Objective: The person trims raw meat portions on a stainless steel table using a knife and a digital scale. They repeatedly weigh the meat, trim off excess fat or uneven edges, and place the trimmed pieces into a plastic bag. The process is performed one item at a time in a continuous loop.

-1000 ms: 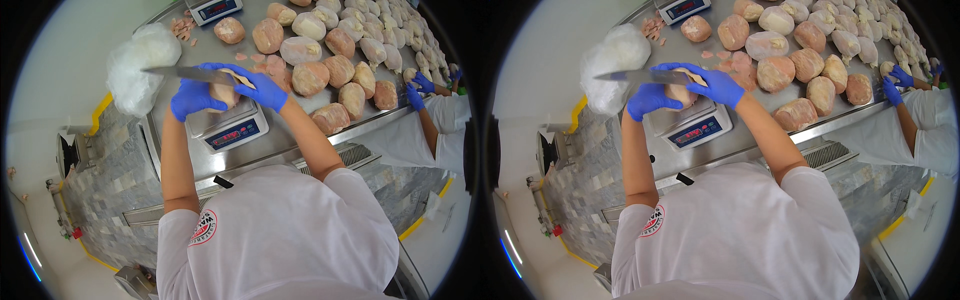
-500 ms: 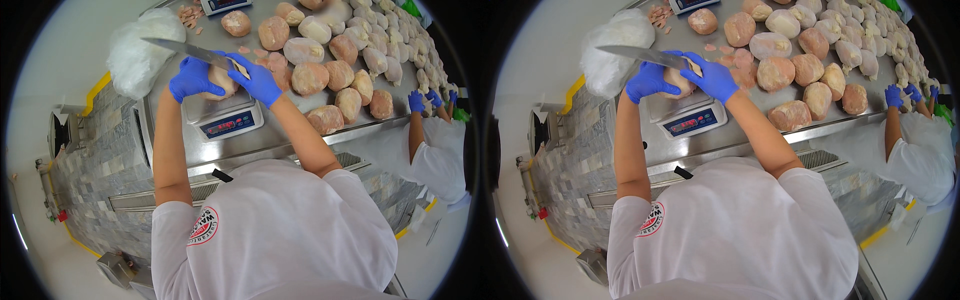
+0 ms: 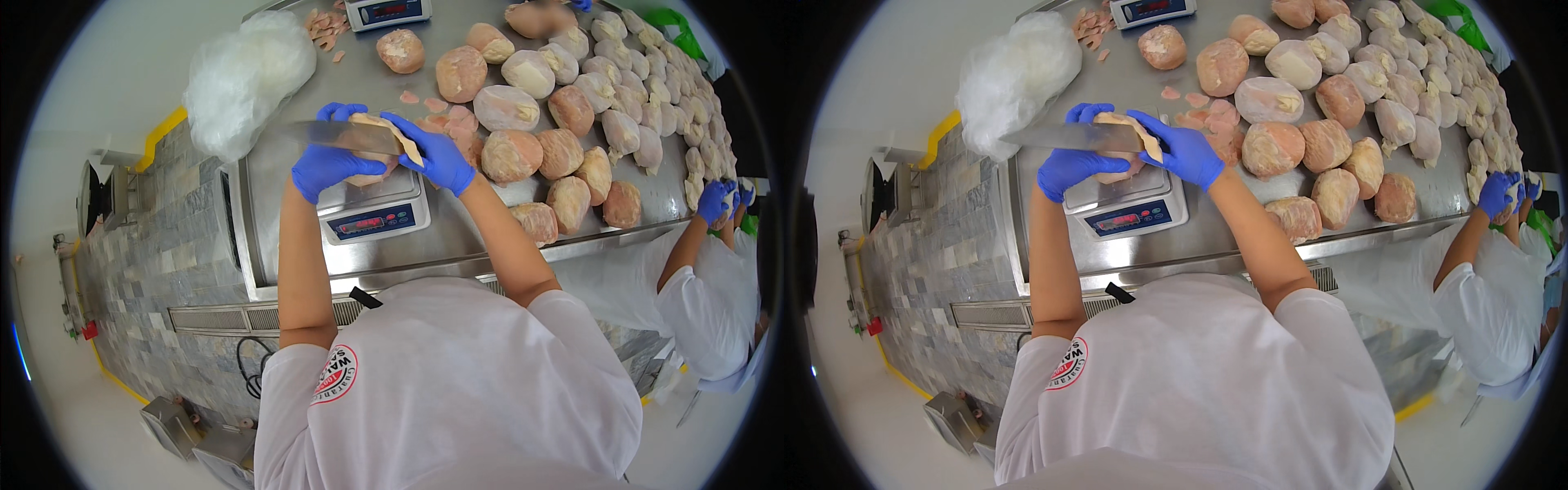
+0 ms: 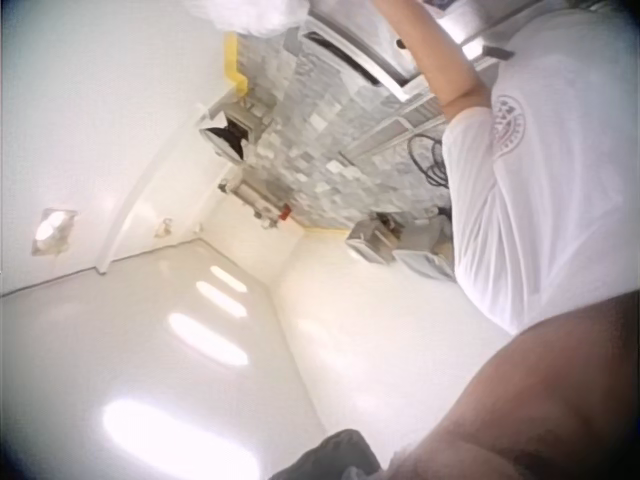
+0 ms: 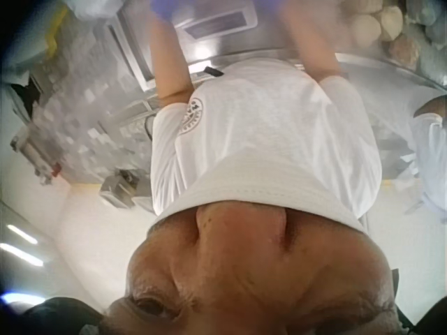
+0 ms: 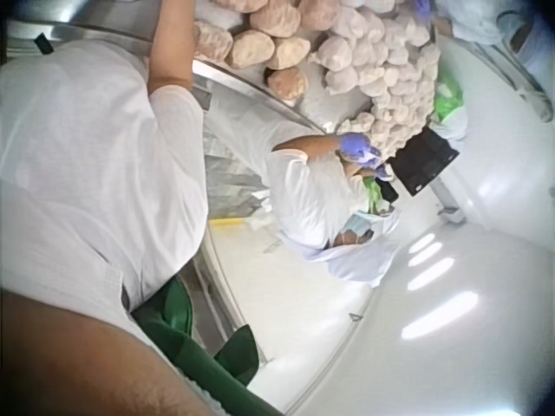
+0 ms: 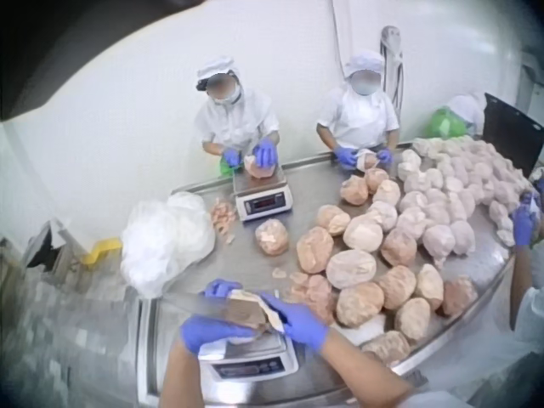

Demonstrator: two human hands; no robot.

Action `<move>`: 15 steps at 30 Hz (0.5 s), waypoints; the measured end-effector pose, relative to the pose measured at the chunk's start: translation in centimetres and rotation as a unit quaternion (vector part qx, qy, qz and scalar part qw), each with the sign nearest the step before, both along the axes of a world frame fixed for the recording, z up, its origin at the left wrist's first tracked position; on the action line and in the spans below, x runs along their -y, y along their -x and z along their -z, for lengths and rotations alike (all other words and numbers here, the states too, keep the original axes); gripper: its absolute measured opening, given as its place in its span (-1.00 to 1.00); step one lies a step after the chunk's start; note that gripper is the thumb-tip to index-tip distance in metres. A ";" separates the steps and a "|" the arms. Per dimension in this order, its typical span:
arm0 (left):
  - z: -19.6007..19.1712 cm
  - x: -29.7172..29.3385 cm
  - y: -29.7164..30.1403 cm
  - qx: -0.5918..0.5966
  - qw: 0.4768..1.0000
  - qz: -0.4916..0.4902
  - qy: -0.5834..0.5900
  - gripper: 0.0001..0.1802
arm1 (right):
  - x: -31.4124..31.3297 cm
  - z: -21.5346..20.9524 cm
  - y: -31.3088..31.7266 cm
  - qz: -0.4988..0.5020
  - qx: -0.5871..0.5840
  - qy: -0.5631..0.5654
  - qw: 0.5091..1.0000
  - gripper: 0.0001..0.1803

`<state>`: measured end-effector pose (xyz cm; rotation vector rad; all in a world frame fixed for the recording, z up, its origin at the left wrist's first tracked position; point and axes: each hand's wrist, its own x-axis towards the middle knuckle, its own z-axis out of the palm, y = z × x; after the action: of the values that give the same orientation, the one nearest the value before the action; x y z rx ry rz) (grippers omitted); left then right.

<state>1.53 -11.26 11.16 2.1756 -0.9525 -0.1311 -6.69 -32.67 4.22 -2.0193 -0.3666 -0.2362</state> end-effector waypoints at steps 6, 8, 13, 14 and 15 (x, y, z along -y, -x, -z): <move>-0.8 -0.2 -0.6 0.020 0.988 0.006 -0.151 0.04 | -0.7 -1.4 -2.9 0.055 -0.122 -0.032 0.991 -0.32; -1.5 0.1 0.0 0.052 0.993 0.015 -0.109 0.11 | -1.0 0.2 -2.7 0.093 -0.151 -0.171 0.969 -0.33; -0.4 -0.8 0.6 0.012 0.992 -0.102 0.066 -0.07 | 1.5 6.4 -1.1 0.271 -0.237 -0.042 0.932 -0.17; -0.3 -1.2 0.3 0.001 0.987 -0.127 0.099 -0.13 | 2.2 7.2 -0.4 0.285 -0.242 -0.027 0.927 -0.14; 0.0 -1.9 0.6 -0.013 0.978 -0.160 0.130 -0.19 | 2.2 7.0 0.7 0.293 -0.251 -0.009 0.923 -0.11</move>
<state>0.96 -9.39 11.13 2.0444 -0.5577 0.1135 -7.41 -34.85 -2.78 -2.0385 0.5698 -0.0758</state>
